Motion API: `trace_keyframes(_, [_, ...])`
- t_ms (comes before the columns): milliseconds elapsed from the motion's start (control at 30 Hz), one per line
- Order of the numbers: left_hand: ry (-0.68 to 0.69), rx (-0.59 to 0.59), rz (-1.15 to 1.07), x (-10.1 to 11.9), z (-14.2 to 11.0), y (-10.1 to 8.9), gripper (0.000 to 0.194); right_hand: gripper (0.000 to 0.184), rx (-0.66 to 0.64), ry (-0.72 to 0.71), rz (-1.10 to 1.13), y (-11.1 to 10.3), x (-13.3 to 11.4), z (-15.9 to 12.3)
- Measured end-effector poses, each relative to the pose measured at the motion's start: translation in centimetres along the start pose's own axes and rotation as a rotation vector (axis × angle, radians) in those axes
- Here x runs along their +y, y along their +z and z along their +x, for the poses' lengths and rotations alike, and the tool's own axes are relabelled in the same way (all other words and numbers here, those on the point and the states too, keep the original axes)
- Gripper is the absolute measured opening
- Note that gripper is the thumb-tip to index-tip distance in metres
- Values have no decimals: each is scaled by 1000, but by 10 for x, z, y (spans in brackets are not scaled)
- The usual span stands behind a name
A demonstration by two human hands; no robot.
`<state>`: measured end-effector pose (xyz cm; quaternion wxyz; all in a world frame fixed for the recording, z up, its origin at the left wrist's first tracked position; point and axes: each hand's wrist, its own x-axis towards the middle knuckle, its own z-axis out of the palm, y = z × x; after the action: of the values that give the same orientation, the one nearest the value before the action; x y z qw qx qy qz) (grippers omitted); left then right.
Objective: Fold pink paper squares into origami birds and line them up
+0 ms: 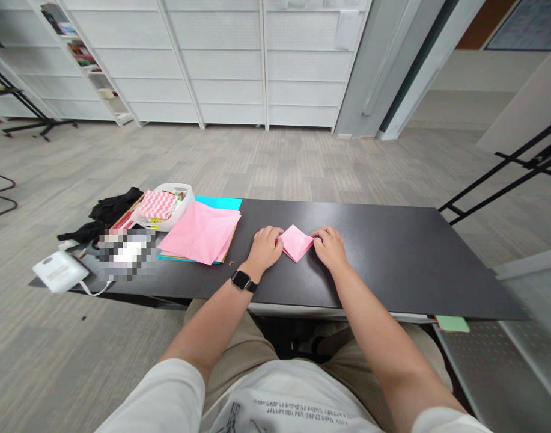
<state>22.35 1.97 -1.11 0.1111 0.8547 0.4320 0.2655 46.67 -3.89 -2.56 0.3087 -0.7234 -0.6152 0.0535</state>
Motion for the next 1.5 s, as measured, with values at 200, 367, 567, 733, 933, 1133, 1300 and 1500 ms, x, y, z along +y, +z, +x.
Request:
trace_keyframes(200, [-2,21,-59,-2,-1,1,30,20,10,-5,-26,1,0,-1])
trace_keyframes(367, [29,34,-96,-1,1,3,29,13,3,-37,16,1,-5,-1])
trace_keyframes(567, [61,53,-108,1,0,-2,28,32,36,-101,88,-2,-7,0])
trace_keyframes(733, [133,-51,-98,5,-3,-8,29,28,-92,-239,80,-8,-10,-1])
trace_keyframes(933, [90,-112,-48,4,-3,-9,27,24,-129,-214,7,-10,-6,-1])
trace_keyframes(1133, [70,-102,-41,3,-4,-8,23,21,-121,-194,22,-6,-3,0])
trace_keyframes(1300, [60,-74,-45,4,-4,-8,18,19,-84,-157,60,-3,-2,1])
trace_keyframes(1500, [10,-54,-13,2,0,-5,11,12,-95,-186,54,-5,-4,2])
